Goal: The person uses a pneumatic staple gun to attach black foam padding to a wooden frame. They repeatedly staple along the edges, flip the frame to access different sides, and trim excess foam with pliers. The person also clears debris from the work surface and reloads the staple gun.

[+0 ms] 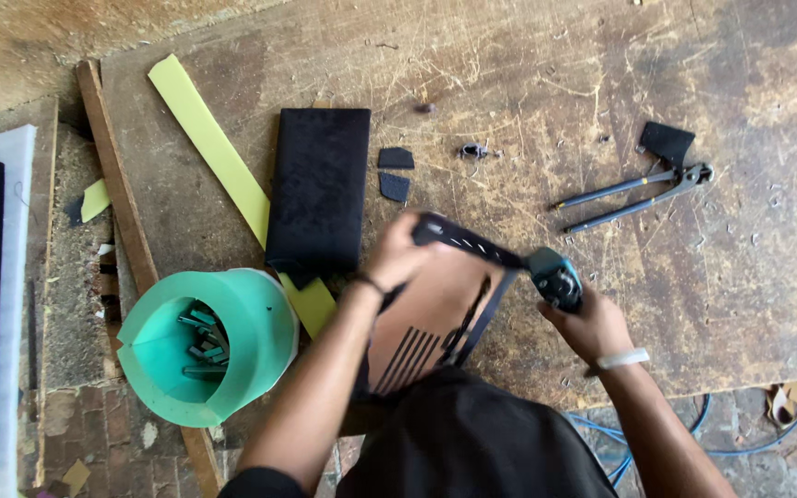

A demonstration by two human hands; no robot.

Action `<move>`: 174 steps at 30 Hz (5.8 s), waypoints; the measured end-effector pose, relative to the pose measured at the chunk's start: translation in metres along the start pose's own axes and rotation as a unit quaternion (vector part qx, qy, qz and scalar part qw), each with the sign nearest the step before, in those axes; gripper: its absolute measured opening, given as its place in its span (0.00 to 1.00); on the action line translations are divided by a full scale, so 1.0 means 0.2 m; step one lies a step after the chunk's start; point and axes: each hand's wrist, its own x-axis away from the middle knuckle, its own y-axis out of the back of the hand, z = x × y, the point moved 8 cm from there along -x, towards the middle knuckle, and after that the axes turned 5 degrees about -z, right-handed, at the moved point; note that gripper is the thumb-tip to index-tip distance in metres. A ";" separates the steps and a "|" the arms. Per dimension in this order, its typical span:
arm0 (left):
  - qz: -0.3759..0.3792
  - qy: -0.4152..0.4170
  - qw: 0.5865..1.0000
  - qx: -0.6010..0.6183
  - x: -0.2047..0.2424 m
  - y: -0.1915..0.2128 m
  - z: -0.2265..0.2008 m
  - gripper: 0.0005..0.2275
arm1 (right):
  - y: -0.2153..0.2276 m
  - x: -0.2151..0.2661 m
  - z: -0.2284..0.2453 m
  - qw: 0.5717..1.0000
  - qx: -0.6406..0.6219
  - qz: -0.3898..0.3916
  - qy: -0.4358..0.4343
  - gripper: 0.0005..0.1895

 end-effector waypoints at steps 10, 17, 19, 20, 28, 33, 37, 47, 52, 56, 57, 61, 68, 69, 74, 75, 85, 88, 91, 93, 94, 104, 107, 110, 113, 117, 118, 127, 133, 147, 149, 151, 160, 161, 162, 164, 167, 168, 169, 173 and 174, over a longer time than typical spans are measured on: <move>-0.101 0.106 0.748 0.648 0.59 0.18 0.67 0.25 | 0.06 0.04 -0.12 0.963 0.270 -0.002 -0.020 0.34; -0.017 0.165 0.700 0.695 0.98 0.10 0.97 0.27 | -0.12 0.12 0.75 0.953 0.047 -0.027 0.299 0.26; -0.023 0.233 0.776 0.585 0.97 0.02 1.08 0.30 | -0.31 0.20 1.02 0.916 0.007 0.033 0.401 0.29; -0.032 0.227 0.756 0.614 0.96 -0.01 1.09 0.30 | -0.42 0.25 1.14 0.891 -0.016 0.079 0.447 0.32; -0.045 0.069 0.846 0.526 0.94 0.05 1.04 0.28 | -0.93 0.39 1.55 0.846 0.142 0.193 0.475 0.45; 0.038 0.107 0.880 0.461 0.99 0.11 1.09 0.21 | -0.88 0.44 1.67 0.843 0.095 0.142 0.510 0.22; 0.086 0.079 0.886 0.449 0.99 0.18 1.05 0.19 | -0.94 0.49 1.67 0.864 0.008 0.252 0.437 0.19; -0.051 0.007 0.965 0.259 1.07 0.36 0.80 0.17 | -0.83 0.64 1.55 0.826 -0.240 0.136 0.492 0.07; -0.152 -0.031 0.987 0.048 1.05 0.46 0.77 0.13 | -0.95 0.54 1.49 0.815 -0.285 0.245 0.441 0.09; -0.096 -0.071 0.993 0.018 1.08 0.48 0.82 0.19 | -0.99 0.60 1.54 0.765 -0.237 0.266 0.537 0.12; -0.046 -0.057 0.995 0.065 1.08 0.46 0.85 0.23 | -0.97 0.63 1.55 0.745 -0.223 0.265 0.570 0.13; 0.043 0.169 0.739 0.650 1.13 0.27 1.01 0.23 | -0.91 0.75 1.58 0.700 -0.119 0.223 0.668 0.14; 0.114 0.082 0.912 0.386 1.01 0.08 1.06 0.25 | -0.77 0.79 1.41 0.739 -0.015 0.079 0.669 0.14; 0.119 0.072 0.923 0.360 1.01 0.10 1.07 0.24 | -0.69 0.77 1.31 0.754 -0.028 0.046 0.654 0.17; 0.137 0.026 0.931 0.336 1.05 0.22 0.90 0.30 | -0.22 0.48 0.31 0.926 0.093 -0.251 0.265 0.19; 0.131 0.022 0.939 0.317 1.05 0.23 0.86 0.30 | -0.16 0.42 0.07 0.938 0.153 -0.267 0.161 0.33; -0.010 -0.127 0.970 0.208 0.82 0.33 0.41 0.30 | -0.11 0.06 -0.56 0.991 -0.003 -0.135 -0.019 0.47; -0.042 -0.137 0.965 0.221 0.77 0.33 0.35 0.30 | -0.11 0.25 -0.24 0.990 -0.108 -0.089 -0.002 0.32; -0.064 -0.113 0.976 0.176 0.79 0.31 0.35 0.29 | -0.15 0.59 0.15 0.948 -0.306 -0.035 0.085 0.19; -0.044 -0.096 0.977 0.188 0.78 0.30 0.33 0.29 | -0.19 0.76 0.45 0.954 -0.238 0.008 0.182 0.19; -0.034 -0.087 0.977 0.191 0.77 0.31 0.33 0.29 | -0.22 0.81 0.55 0.955 -0.239 0.017 0.176 0.18; -0.016 -0.116 0.978 0.171 0.77 0.32 0.22 0.34 | -0.27 0.91 0.93 0.964 -0.175 0.072 0.186 0.11; 0.005 -0.112 0.980 0.162 0.76 0.30 0.24 0.34 | -0.31 0.89 0.83 0.981 -0.145 0.089 0.090 0.14; 0.012 -0.114 0.979 0.171 0.74 0.29 0.25 0.35 | -0.32 0.87 0.85 0.978 -0.144 0.085 0.124 0.13; 0.028 -0.102 0.980 0.166 0.74 0.27 0.26 0.36 | -0.32 0.87 0.87 0.972 -0.147 0.090 0.158 0.12; 0.025 -0.091 0.983 0.158 0.74 0.29 0.28 0.35 | -0.33 0.87 0.89 0.969 -0.171 0.086 0.159 0.16; 0.022 -0.092 0.983 0.155 0.73 0.29 0.29 0.35 | -0.33 0.87 0.89 0.969 -0.173 0.082 0.157 0.16; 0.016 -0.156 0.982 0.106 0.85 0.31 0.45 0.38 | -0.23 0.57 0.30 0.996 -0.037 -0.035 -0.074 0.21; 0.170 -0.148 0.966 0.129 1.09 0.26 0.45 0.46 | -0.10 0.22 -0.10 0.972 0.147 -0.185 -0.004 0.46; 0.289 -0.194 0.885 0.309 0.05 -0.60 -0.16 0.20 | 0.16 0.19 0.48 0.923 -0.340 -0.165 0.068 0.10; 0.364 -0.117 0.862 0.332 -0.04 -0.80 -0.14 0.17 | 0.24 0.20 0.51 0.945 -0.266 -0.178 0.067 0.08; 0.404 -0.089 0.841 0.350 -0.08 -0.89 -0.11 0.15 | 0.29 0.21 0.52 0.959 -0.220 -0.169 0.063 0.07; 0.412 -0.139 0.836 0.335 0.00 -0.86 -0.14 0.09 | 0.34 0.25 0.62 0.987 -0.160 -0.013 0.008 0.23; 0.405 -0.158 0.840 0.325 0.03 -0.84 -0.17 0.09 | 0.34 0.25 0.65 0.998 -0.068 -0.008 -0.003 0.25; 0.398 -0.177 0.843 0.315 0.05 -0.81 -0.19 0.09 | 0.35 0.26 0.68 1.000 0.024 -0.003 -0.013 0.28; 0.386 -0.133 0.872 0.272 0.09 -0.79 -0.18 0.09 | 0.32 0.28 0.70 0.996 0.010 0.051 -0.071 0.27; 0.364 -0.121 0.888 0.255 0.10 -0.74 -0.19 0.11 | 0.27 0.31 0.70 0.988 -0.057 0.088 -0.115 0.22; 0.356 -0.125 0.889 0.258 0.09 -0.73 -0.20 0.12 | 0.24 0.32 0.69 0.984 -0.087 0.093 -0.122 0.20; 0.350 -0.133 0.891 0.258 0.08 -0.71 -0.20 0.12 | 0.22 0.32 0.67 0.979 -0.145 0.083 -0.119 0.20; 0.316 -0.100 0.904 0.272 0.03 -0.69 -0.14 0.16 | 0.03 0.30 0.53 0.917 -0.371 0.065 -0.127 0.18; 0.303 -0.076 0.909 0.276 0.01 -0.68 -0.11 0.16 | -0.03 0.28 0.49 0.892 -0.426 0.069 -0.132 0.16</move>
